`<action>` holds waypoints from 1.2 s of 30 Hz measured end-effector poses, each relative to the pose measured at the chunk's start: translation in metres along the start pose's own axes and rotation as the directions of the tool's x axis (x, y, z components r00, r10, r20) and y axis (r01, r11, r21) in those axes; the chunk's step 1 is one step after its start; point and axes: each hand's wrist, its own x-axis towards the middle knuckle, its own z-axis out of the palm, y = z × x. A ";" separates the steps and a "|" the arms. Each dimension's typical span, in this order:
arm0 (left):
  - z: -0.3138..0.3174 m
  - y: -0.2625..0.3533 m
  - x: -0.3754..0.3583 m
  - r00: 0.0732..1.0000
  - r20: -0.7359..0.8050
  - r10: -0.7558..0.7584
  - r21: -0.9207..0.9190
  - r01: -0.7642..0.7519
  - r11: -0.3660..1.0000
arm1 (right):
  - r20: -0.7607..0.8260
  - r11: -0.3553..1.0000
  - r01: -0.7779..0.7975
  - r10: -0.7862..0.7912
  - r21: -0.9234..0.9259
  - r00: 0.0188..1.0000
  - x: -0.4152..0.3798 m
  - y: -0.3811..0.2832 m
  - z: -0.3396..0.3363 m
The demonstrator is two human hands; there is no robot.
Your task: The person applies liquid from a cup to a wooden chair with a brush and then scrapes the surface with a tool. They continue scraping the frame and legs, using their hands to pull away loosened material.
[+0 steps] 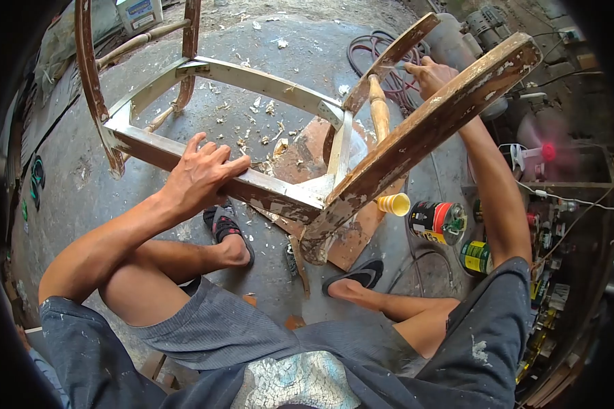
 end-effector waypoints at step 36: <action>-0.006 -0.002 0.003 0.996 0.065 0.056 0.003 -0.056 0.998 | 0.281 0.914 -0.197 0.096 0.354 0.955 0.018 0.014 0.017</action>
